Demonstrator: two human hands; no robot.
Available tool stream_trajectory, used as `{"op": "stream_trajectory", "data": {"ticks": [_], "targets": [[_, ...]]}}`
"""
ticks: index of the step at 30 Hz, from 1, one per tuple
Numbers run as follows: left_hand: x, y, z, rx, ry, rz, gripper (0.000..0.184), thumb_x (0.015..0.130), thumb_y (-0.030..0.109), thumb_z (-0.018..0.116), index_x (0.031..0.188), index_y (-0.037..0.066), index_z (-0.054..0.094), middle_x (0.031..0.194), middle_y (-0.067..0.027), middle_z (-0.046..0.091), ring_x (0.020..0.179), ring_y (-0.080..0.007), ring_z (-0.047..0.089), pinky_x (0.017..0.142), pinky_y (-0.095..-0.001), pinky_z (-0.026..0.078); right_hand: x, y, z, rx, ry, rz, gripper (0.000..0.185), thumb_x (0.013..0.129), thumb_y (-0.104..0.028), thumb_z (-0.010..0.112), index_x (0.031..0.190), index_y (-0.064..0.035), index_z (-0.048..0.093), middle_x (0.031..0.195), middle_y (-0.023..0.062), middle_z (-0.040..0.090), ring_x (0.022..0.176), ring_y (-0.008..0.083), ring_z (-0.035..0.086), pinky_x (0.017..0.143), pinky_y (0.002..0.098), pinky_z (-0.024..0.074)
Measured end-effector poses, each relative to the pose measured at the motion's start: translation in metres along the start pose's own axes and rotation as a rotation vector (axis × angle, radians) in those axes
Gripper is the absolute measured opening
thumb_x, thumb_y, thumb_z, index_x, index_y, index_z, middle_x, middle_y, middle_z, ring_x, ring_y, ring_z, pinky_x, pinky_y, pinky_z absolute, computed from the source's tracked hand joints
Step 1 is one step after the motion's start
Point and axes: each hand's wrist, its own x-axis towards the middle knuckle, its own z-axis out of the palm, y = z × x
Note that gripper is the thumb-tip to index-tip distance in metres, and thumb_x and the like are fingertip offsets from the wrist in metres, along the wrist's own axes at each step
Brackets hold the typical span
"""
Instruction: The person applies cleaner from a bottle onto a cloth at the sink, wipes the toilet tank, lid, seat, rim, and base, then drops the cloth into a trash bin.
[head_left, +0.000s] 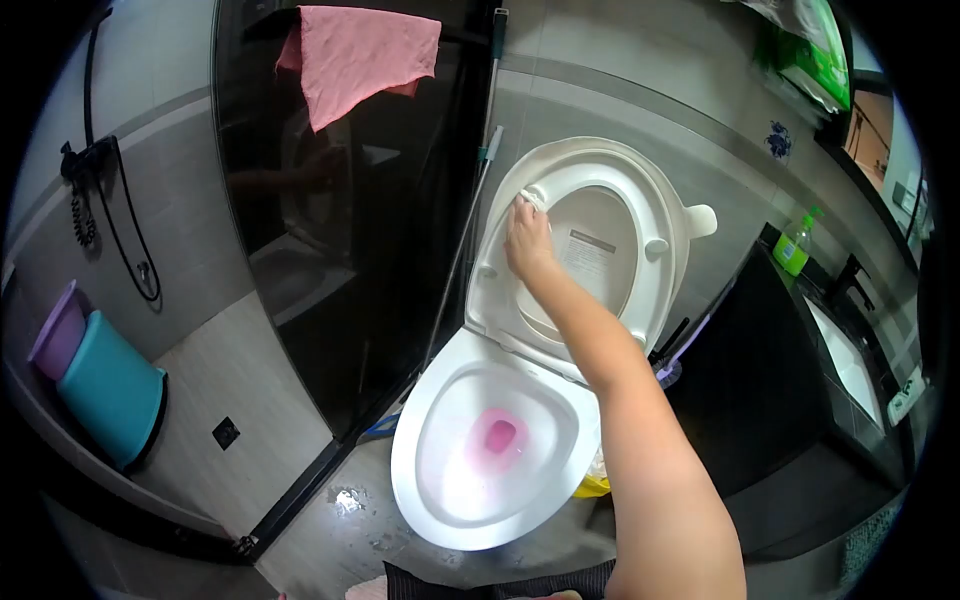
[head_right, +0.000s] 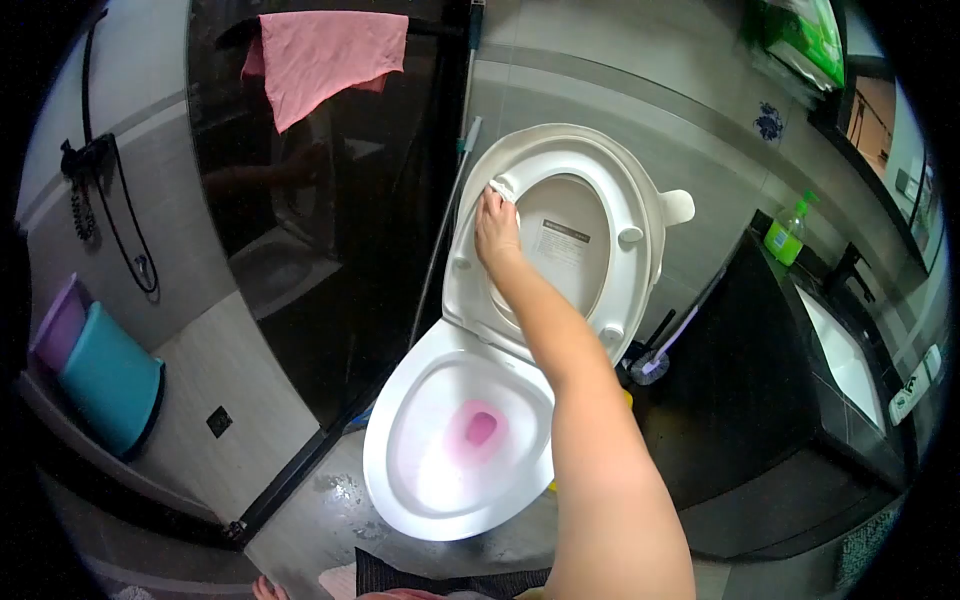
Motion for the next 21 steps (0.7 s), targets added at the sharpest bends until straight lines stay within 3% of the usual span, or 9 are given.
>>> {"op": "stream_trajectory", "data": {"ticks": [1, 3, 6, 10, 13, 16, 17, 19, 21], "targets": [[0.001, 0.003, -0.002, -0.005, -0.006, -0.004, 0.042, 0.098, 0.029, 0.061, 0.132, 0.004, 0.058, 0.132, -0.0301, 0.051, 0.12, -0.0461, 0.049, 0.103, -0.0533, 0.04, -0.007, 0.007, 0.002, 0.0, -0.007, -0.001, 0.071, 0.088, -0.049, 0.061, 0.139, -0.0013, 0.05, 0.145, 0.0118, 0.045, 0.119, 0.0228, 0.042, 0.092, 0.035, 0.0372], [0.001, 0.006, -0.003, -0.026, -0.011, -0.015, 0.042, 0.098, 0.029, 0.061, 0.131, 0.004, 0.058, 0.131, -0.0301, 0.052, 0.119, -0.0461, 0.05, 0.103, -0.0533, 0.04, -0.014, 0.035, 0.001, 0.092, -0.039, -0.302, 0.068, 0.089, -0.047, 0.06, 0.141, -0.0038, 0.049, 0.143, 0.0081, 0.048, 0.118, 0.0216, 0.043, 0.09, 0.0343, 0.0376], [-0.004, -0.016, 0.008, 0.052, 0.054, 0.064, 0.041, 0.095, 0.028, 0.064, 0.128, 0.004, 0.06, 0.125, -0.0304, 0.055, 0.114, -0.0459, 0.053, 0.098, -0.0539, 0.043, -0.022, 0.056, -0.008, 0.046, -0.013, -0.394, 0.066, 0.088, -0.051, 0.058, 0.136, -0.0061, 0.055, 0.136, 0.0024, 0.052, 0.116, 0.0194, 0.045, 0.084, 0.0337, 0.0371], [-0.004, -0.022, 0.013, 0.007, 0.081, 0.077, 0.04, 0.095, 0.028, 0.065, 0.127, 0.004, 0.061, 0.123, -0.0301, 0.056, 0.113, -0.0457, 0.054, 0.096, -0.0538, 0.044, -0.014, 0.056, -0.005, 0.052, 0.016, -0.234, 0.067, 0.088, -0.054, 0.058, 0.138, -0.0098, 0.054, 0.137, -0.0033, 0.052, 0.117, 0.0163, 0.044, 0.086, 0.0333, 0.0372], [-0.006, -0.026, 0.017, -0.015, 0.077, 0.085, 0.04, 0.094, 0.028, 0.066, 0.126, 0.004, 0.062, 0.122, -0.0298, 0.057, 0.112, -0.0455, 0.054, 0.095, -0.0537, 0.045, -0.018, 0.064, 0.001, 0.194, 0.057, -0.235, 0.061, 0.091, -0.047, 0.056, 0.142, -0.0137, 0.051, 0.138, -0.0052, 0.052, 0.119, 0.0144, 0.045, 0.087, 0.0336, 0.0379], [-0.007, -0.023, 0.015, -0.041, 0.09, 0.092, 0.04, 0.093, 0.028, 0.066, 0.125, 0.004, 0.062, 0.121, -0.0295, 0.058, 0.112, -0.0453, 0.054, 0.095, -0.0536, 0.045, -0.023, 0.105, -0.005, 0.22, 0.027, -0.401, 0.054, 0.094, -0.023, 0.051, 0.147, -0.0197, 0.045, 0.144, -0.0062, 0.049, 0.12, 0.0149, 0.049, 0.092, 0.0356, 0.0403], [-0.007, -0.018, 0.01, -0.06, 0.1, 0.09, 0.041, 0.093, 0.029, 0.067, 0.125, 0.004, 0.062, 0.121, -0.0293, 0.058, 0.111, -0.0452, 0.054, 0.095, -0.0535, 0.045, -0.028, 0.118, -0.007, 0.22, 0.029, -0.398, 0.054, 0.094, -0.023, 0.051, 0.147, -0.0197, 0.045, 0.144, -0.0062, 0.049, 0.12, 0.0149, 0.049, 0.092, 0.0356, 0.0403], [-0.006, -0.009, -0.001, -0.097, 0.116, 0.083, 0.041, 0.092, 0.029, 0.067, 0.124, 0.004, 0.063, 0.12, -0.0289, 0.059, 0.111, -0.0449, 0.055, 0.094, -0.0535, 0.045, -0.04, 0.135, -0.015, 0.138, 0.102, -0.186, 0.058, 0.092, -0.019, 0.052, 0.149, -0.0204, 0.042, 0.148, -0.0055, 0.045, 0.119, 0.0162, 0.051, 0.093, 0.0361, 0.0416], [-0.006, -0.005, -0.014, -0.059, 0.056, 0.011, 0.04, 0.094, 0.031, 0.066, 0.123, 0.002, 0.063, 0.119, -0.0273, 0.06, 0.111, -0.0438, 0.055, 0.097, -0.0521, 0.044, -0.038, 0.158, -0.031, 0.133, 0.044, -0.179, 0.059, 0.092, -0.018, 0.052, 0.15, -0.0201, 0.041, 0.149, -0.0041, 0.044, 0.118, 0.0172, 0.053, 0.093, 0.0366, 0.0421]]}}
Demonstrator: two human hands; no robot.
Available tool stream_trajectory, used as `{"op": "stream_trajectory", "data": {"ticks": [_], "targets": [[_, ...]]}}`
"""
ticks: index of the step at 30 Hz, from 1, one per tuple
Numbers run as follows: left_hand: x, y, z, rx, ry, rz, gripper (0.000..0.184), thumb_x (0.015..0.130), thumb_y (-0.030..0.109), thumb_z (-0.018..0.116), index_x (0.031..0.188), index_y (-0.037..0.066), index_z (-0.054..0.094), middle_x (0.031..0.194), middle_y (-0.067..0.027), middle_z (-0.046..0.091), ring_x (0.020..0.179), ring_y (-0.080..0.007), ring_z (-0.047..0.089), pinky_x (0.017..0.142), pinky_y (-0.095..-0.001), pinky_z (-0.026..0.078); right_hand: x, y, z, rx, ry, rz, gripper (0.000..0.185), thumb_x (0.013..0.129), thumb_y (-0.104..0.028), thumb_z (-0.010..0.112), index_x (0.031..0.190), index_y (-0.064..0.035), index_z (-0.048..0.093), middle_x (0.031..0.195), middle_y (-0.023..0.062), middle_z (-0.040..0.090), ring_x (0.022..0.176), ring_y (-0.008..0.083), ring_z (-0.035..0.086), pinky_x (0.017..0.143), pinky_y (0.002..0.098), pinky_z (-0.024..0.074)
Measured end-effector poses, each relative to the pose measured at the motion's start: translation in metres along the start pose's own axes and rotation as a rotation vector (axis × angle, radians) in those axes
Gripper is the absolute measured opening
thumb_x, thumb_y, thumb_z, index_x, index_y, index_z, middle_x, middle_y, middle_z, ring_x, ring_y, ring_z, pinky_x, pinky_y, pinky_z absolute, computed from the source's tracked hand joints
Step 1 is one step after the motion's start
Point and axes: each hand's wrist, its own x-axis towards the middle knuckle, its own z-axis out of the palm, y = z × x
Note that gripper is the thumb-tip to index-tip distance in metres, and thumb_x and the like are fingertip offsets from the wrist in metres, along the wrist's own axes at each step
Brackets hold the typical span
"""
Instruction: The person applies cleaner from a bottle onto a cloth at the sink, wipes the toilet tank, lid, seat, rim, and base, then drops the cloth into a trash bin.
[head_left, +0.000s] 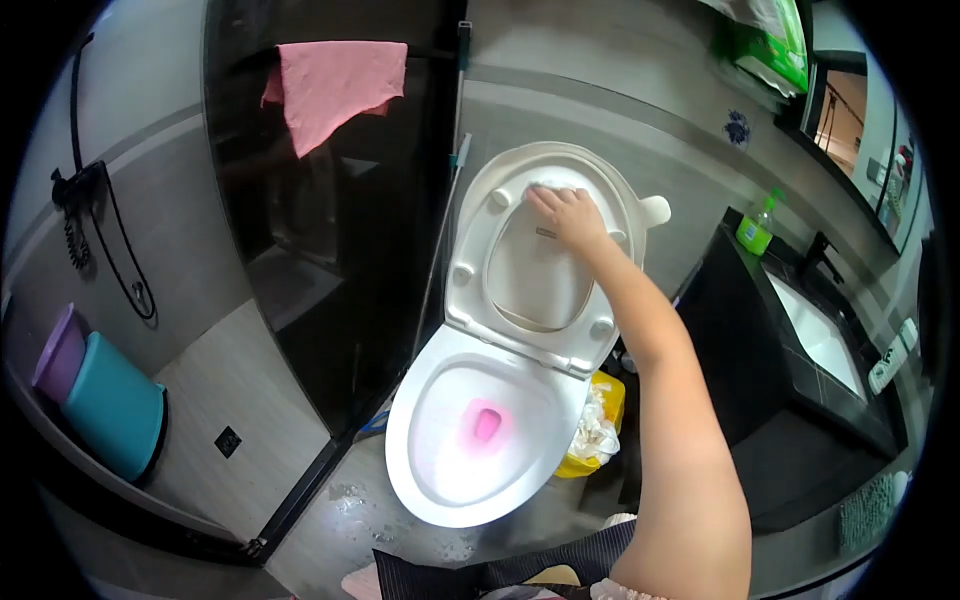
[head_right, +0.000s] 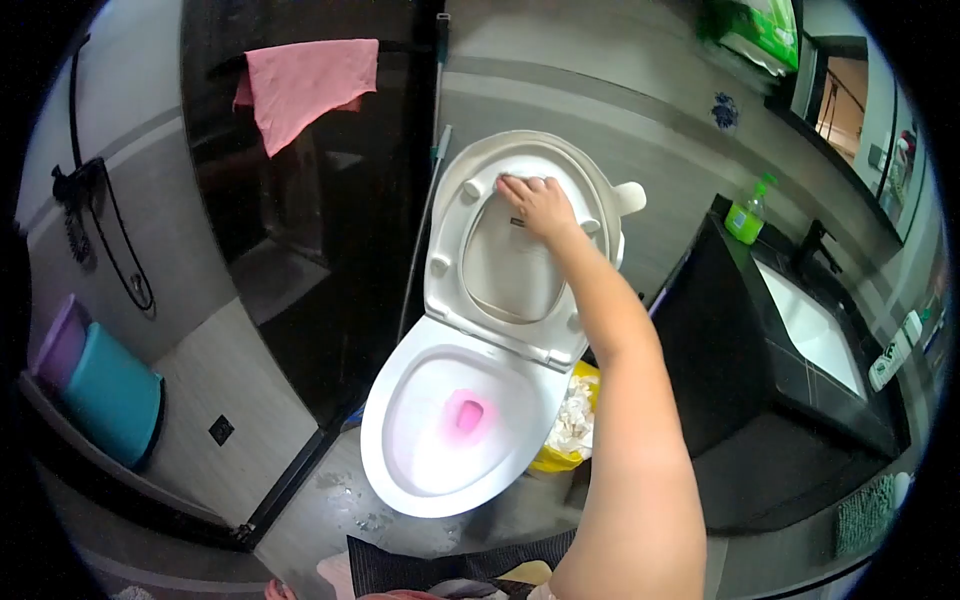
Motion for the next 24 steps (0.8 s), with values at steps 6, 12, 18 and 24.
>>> {"op": "stream_trajectory", "data": {"ticks": [6, 12, 18, 24], "targets": [[0.018, -0.031, -0.003, -0.017, -0.168, -0.124, 0.046, 0.101, 0.024, 0.052, 0.137, -0.004, 0.047, 0.136, -0.0255, 0.046, 0.129, -0.0384, 0.043, 0.108, -0.0448, 0.035, -0.035, 0.043, 0.025, 0.157, 0.14, 0.306, 0.046, 0.091, -0.011, 0.054, 0.137, -0.0118, 0.052, 0.138, 0.0052, 0.056, 0.091, 0.028, 0.068, 0.074, 0.0429, 0.0554], [0.021, -0.005, 0.004, -0.081, -0.233, -0.087, 0.044, 0.101, 0.025, 0.052, 0.134, -0.004, 0.049, 0.136, -0.0256, 0.045, 0.126, -0.0381, 0.044, 0.104, -0.0446, 0.04, -0.105, 0.017, 0.031, 0.46, 0.334, 0.463, 0.032, 0.095, -0.015, 0.055, 0.127, -0.0113, 0.059, 0.126, 0.0095, 0.063, 0.091, 0.0332, 0.067, 0.075, 0.043, 0.0553], [0.039, 0.015, -0.002, -0.133, -0.327, -0.051, 0.045, 0.101, 0.026, 0.051, 0.136, -0.003, 0.048, 0.138, -0.0238, 0.044, 0.125, -0.0345, 0.045, 0.102, -0.0419, 0.041, -0.153, -0.034, 0.033, 0.869, 0.234, 0.735, 0.024, 0.097, -0.026, 0.055, 0.105, -0.0066, 0.067, 0.092, 0.0201, 0.068, 0.083, 0.0421, 0.064, 0.073, 0.0462, 0.0512], [0.055, 0.037, -0.016, -0.081, -0.358, -0.024, 0.047, 0.101, 0.028, 0.052, 0.136, -0.003, 0.048, 0.138, -0.0236, 0.044, 0.127, -0.0355, 0.044, 0.106, -0.0428, 0.037, -0.362, -0.199, 0.03, 1.209, -0.129, 1.307, 0.031, 0.098, -0.023, 0.052, 0.108, 0.0016, 0.068, 0.096, 0.0248, 0.069, 0.092, 0.0368, 0.068, 0.081, 0.0419, 0.0521]]}}
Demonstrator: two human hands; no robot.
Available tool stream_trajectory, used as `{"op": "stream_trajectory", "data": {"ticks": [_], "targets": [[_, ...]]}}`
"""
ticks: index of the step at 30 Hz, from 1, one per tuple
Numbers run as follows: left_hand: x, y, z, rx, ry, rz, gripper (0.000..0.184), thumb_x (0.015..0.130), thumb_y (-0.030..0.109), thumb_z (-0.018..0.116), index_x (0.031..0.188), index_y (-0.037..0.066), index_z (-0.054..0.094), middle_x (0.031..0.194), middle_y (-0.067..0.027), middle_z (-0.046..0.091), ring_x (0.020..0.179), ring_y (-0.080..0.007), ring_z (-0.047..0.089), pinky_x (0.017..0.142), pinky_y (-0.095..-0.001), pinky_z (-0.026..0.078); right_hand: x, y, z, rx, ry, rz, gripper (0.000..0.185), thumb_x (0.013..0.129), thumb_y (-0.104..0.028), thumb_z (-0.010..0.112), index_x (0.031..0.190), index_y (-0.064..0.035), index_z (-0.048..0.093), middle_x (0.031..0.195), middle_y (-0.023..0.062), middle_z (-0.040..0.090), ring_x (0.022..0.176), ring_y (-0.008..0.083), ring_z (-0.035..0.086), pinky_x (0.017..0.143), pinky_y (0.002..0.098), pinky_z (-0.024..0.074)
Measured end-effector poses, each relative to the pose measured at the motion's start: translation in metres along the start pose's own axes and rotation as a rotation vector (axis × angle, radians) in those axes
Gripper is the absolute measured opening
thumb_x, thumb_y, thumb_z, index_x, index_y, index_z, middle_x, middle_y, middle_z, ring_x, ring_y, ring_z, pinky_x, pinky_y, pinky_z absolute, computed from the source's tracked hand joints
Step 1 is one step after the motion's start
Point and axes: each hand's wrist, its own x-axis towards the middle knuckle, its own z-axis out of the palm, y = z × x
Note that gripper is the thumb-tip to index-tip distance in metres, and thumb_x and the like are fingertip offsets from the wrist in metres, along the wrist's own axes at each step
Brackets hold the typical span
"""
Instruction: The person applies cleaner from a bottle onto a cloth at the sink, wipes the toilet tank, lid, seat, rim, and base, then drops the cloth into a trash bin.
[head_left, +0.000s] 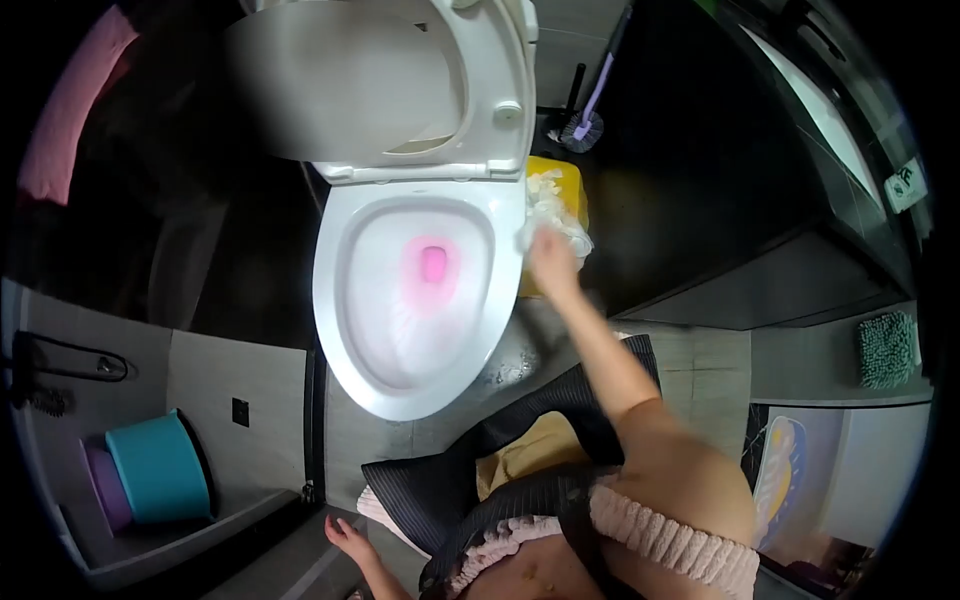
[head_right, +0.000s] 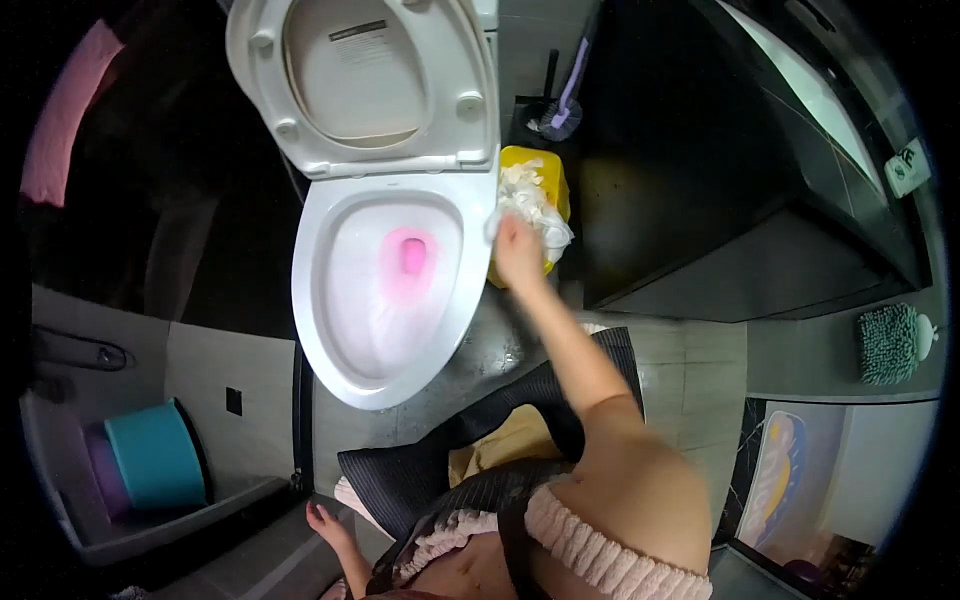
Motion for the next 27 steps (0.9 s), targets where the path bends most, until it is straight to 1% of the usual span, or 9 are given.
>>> {"op": "stream_trajectory", "data": {"ticks": [3, 6, 10, 11, 14, 17, 20, 23, 27], "targets": [[0.012, 0.022, -0.01, 0.101, -0.023, 0.131, 0.046, 0.102, 0.028, 0.051, 0.136, -0.003, 0.048, 0.139, -0.0236, 0.043, 0.128, -0.0355, 0.043, 0.107, -0.0424, 0.036, -0.002, 0.012, 0.037, -0.22, -0.046, 0.035, 0.049, 0.097, -0.028, 0.051, 0.135, 0.0039, 0.051, 0.102, 0.03, 0.067, 0.092, 0.0456, 0.066, 0.084, 0.0495, 0.0516], [0.02, 0.057, -0.02, 0.173, -0.035, 0.243, 0.046, 0.103, 0.027, 0.05, 0.136, -0.004, 0.047, 0.14, -0.0238, 0.042, 0.128, -0.0354, 0.043, 0.108, -0.0426, 0.036, 0.051, 0.013, 0.047, -0.214, -0.096, 0.157, 0.049, 0.097, -0.029, 0.051, 0.133, 0.0044, 0.052, 0.095, 0.0285, 0.068, 0.086, 0.0462, 0.065, 0.078, 0.0525, 0.0516], [0.033, 0.093, -0.023, 0.212, -0.069, 0.307, 0.046, 0.103, 0.026, 0.05, 0.137, -0.005, 0.045, 0.14, -0.0239, 0.042, 0.129, -0.0351, 0.043, 0.109, -0.0428, 0.035, 0.018, 0.011, 0.037, -0.179, -0.034, -0.021, 0.038, 0.092, -0.018, 0.06, 0.123, 0.0041, 0.055, 0.091, 0.0243, 0.068, 0.078, 0.0455, 0.065, 0.071, 0.0526, 0.0522], [0.038, 0.094, -0.022, 0.182, -0.081, 0.326, 0.046, 0.103, 0.025, 0.05, 0.138, -0.005, 0.045, 0.141, -0.0233, 0.041, 0.129, -0.0352, 0.043, 0.109, -0.042, 0.036, -0.01, -0.001, 0.021, -0.105, -0.125, 0.086, 0.039, 0.092, -0.018, 0.06, 0.125, 0.0021, 0.054, 0.091, 0.0244, 0.067, 0.08, 0.0454, 0.065, 0.072, 0.0529, 0.0519], [0.042, 0.111, -0.023, 0.239, -0.094, 0.366, 0.046, 0.103, 0.024, 0.05, 0.139, -0.004, 0.044, 0.143, -0.0228, 0.039, 0.129, -0.0348, 0.044, 0.109, -0.0412, 0.036, -0.058, 0.013, 0.03, -0.04, 0.104, -0.237, 0.04, 0.093, -0.016, 0.059, 0.129, -0.0009, 0.052, 0.121, 0.0242, 0.06, 0.092, 0.0453, 0.063, 0.077, 0.0514, 0.0519], [0.042, 0.154, -0.025, 0.219, -0.125, 0.381, 0.047, 0.104, 0.025, 0.05, 0.141, -0.002, 0.043, 0.147, -0.0226, 0.033, 0.129, -0.0335, 0.044, 0.105, -0.0398, 0.04, 0.01, 0.015, 0.034, -0.12, -0.059, -0.085, 0.04, 0.093, -0.016, 0.058, 0.128, -0.0003, 0.052, 0.131, 0.0228, 0.054, 0.095, 0.0445, 0.063, 0.08, 0.0473, 0.053], [0.046, 0.167, -0.028, 0.359, -0.073, 0.573, 0.046, 0.104, 0.026, 0.05, 0.143, 0.002, 0.043, 0.151, -0.0213, 0.028, 0.124, -0.0297, 0.048, 0.099, -0.0369, 0.045, 0.063, 0.017, 0.03, -0.124, -0.17, -0.025, 0.04, 0.092, -0.018, 0.058, 0.128, -0.0015, 0.053, 0.13, 0.0207, 0.055, 0.108, 0.0416, 0.06, 0.093, 0.0468, 0.0495], [0.044, 0.178, -0.039, 0.229, -0.126, 0.519, 0.046, 0.104, 0.026, 0.05, 0.143, 0.003, 0.044, 0.151, -0.021, 0.028, 0.126, -0.0299, 0.047, 0.1, -0.0371, 0.044, 0.042, 0.027, 0.028, -0.353, -0.099, -0.277, 0.039, 0.092, -0.022, 0.058, 0.127, -0.0044, 0.057, 0.133, 0.0146, 0.054, 0.134, 0.0383, 0.041, 0.111, 0.0542, 0.0323], [0.042, 0.174, -0.053, 0.289, -0.063, 0.573, 0.045, 0.104, 0.024, 0.051, 0.143, 0.004, 0.044, 0.152, -0.0207, 0.027, 0.126, -0.0296, 0.047, 0.1, -0.0371, 0.045, -0.086, 0.006, -0.006, -0.259, -0.197, -0.512, 0.035, 0.089, -0.021, 0.061, 0.12, -0.0066, 0.062, 0.13, 0.0116, 0.056, 0.132, 0.0369, 0.043, 0.109, 0.053, 0.0359]]}}
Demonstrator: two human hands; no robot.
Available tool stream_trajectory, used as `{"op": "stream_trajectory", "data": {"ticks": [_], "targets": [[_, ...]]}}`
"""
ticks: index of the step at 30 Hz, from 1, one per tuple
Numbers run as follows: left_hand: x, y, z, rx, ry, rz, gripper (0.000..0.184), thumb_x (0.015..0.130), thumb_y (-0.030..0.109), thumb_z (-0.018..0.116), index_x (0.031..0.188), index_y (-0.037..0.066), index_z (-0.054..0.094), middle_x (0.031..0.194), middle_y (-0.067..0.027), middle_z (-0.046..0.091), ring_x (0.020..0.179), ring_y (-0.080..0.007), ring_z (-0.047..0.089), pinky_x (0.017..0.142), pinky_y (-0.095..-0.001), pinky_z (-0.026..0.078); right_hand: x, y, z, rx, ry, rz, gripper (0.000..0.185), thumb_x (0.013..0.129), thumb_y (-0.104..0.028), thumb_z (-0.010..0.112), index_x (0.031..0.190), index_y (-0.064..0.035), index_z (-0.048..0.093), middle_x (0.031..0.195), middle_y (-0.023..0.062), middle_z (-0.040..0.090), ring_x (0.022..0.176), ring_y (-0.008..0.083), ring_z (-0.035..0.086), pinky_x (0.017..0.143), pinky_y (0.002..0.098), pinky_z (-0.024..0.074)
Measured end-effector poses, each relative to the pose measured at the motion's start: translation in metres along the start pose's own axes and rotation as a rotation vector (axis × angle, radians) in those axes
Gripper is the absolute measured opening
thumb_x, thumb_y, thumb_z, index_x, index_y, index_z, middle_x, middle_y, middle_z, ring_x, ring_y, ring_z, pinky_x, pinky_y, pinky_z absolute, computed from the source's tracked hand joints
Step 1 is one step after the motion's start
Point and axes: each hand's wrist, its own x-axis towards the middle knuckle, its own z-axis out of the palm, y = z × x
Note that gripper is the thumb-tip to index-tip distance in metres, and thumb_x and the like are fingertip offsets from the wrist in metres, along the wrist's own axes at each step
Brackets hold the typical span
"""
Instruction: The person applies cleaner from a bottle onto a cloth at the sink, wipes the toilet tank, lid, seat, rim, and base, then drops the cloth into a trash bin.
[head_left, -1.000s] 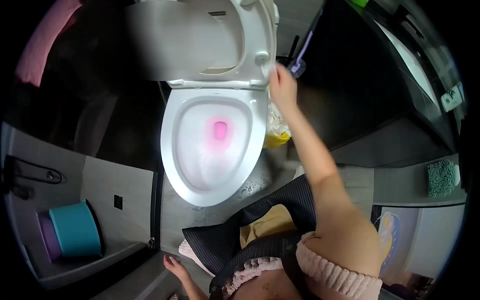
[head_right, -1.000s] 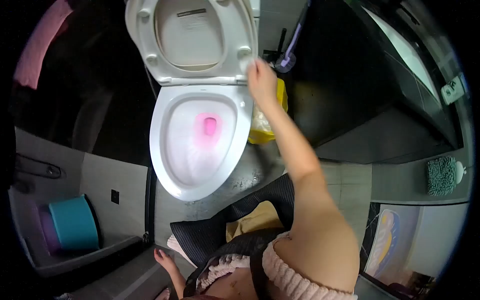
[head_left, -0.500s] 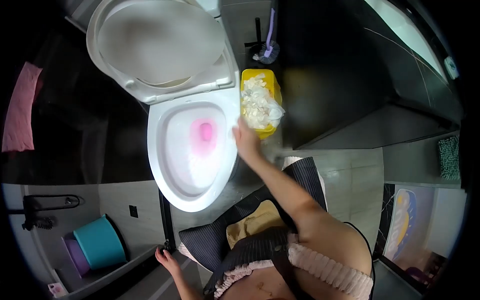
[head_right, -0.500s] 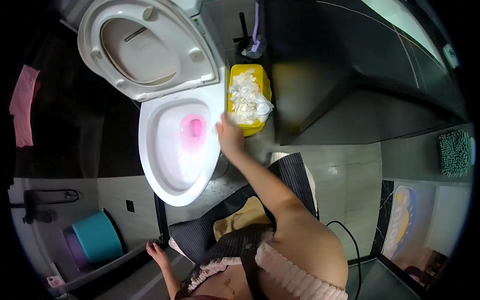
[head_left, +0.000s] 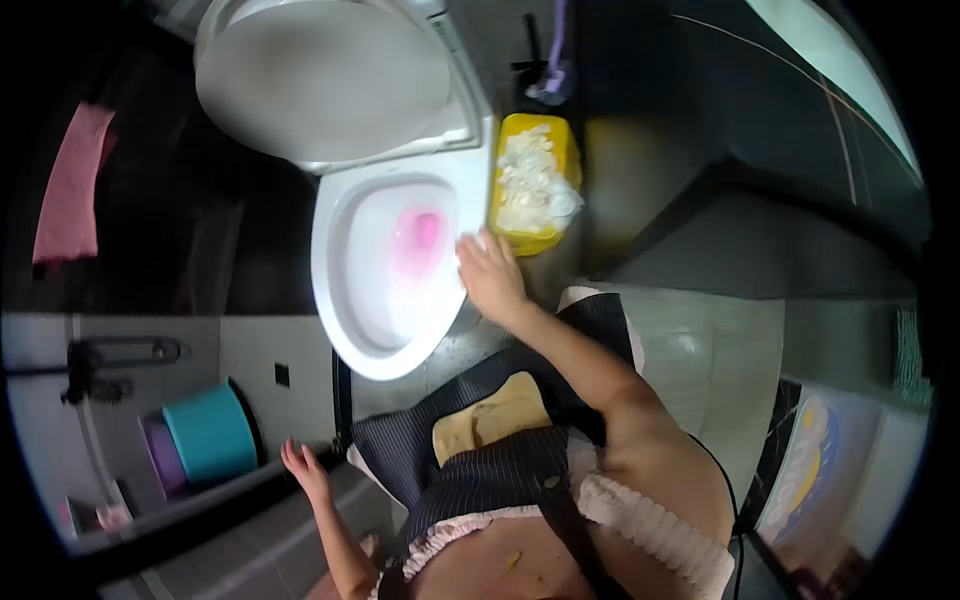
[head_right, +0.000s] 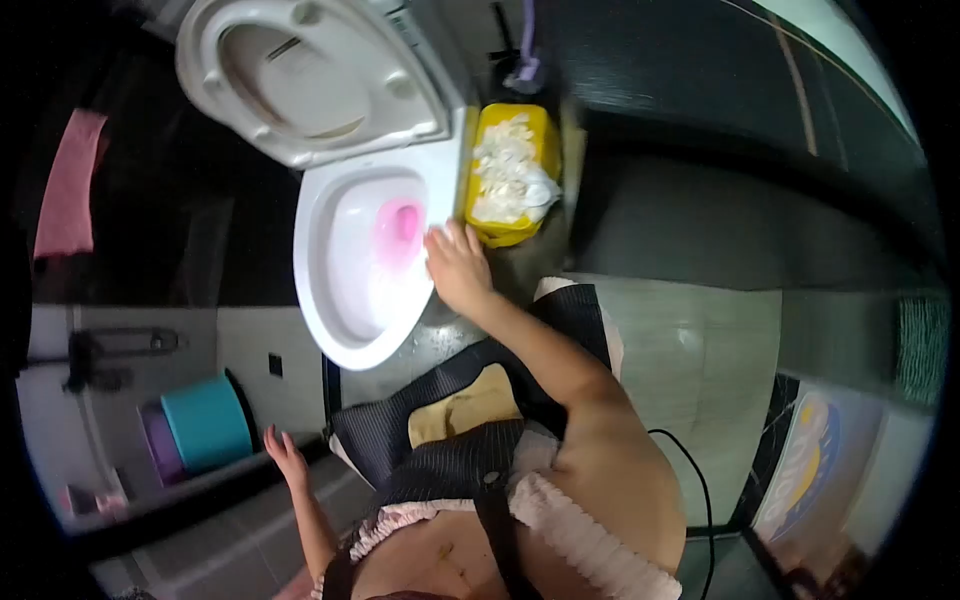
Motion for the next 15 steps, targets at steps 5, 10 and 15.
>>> {"op": "stream_trajectory", "data": {"ticks": [5, 10, 15], "targets": [[-0.001, 0.028, -0.004, -0.093, 0.081, -0.083, 0.045, 0.104, 0.023, 0.051, 0.144, 0.005, 0.044, 0.153, -0.0188, 0.026, 0.116, -0.0255, 0.052, 0.098, -0.0347, 0.046, 0.049, 0.013, -0.053, -0.029, -0.385, 0.009, 0.025, 0.087, -0.018, 0.06, 0.106, -0.0057, 0.069, 0.121, 0.0085, 0.063, 0.12, 0.0287, 0.054, 0.107, 0.0502, 0.0395], [-0.018, 0.028, -0.011, -0.119, 0.108, -0.205, 0.046, 0.103, 0.024, 0.052, 0.144, 0.005, 0.044, 0.152, -0.0195, 0.027, 0.109, -0.0213, 0.053, 0.095, -0.0322, 0.045, 0.016, -0.012, -0.024, 0.056, -0.327, -0.247, 0.038, 0.085, -0.015, 0.061, 0.119, -0.0003, 0.061, 0.12, 0.012, 0.062, 0.119, 0.033, 0.054, 0.105, 0.0479, 0.0389], [-0.013, 0.038, -0.009, -0.232, 0.11, -0.322, 0.047, 0.103, 0.024, 0.051, 0.145, 0.005, 0.042, 0.152, -0.0171, 0.028, 0.12, -0.0232, 0.049, 0.099, -0.0338, 0.044, -0.052, -0.133, 0.039, 0.303, -0.046, -0.578, 0.026, 0.082, -0.013, 0.061, 0.105, -0.0012, 0.065, 0.103, 0.0119, 0.063, 0.099, 0.0312, 0.057, 0.091, 0.0436, 0.0447]]}}
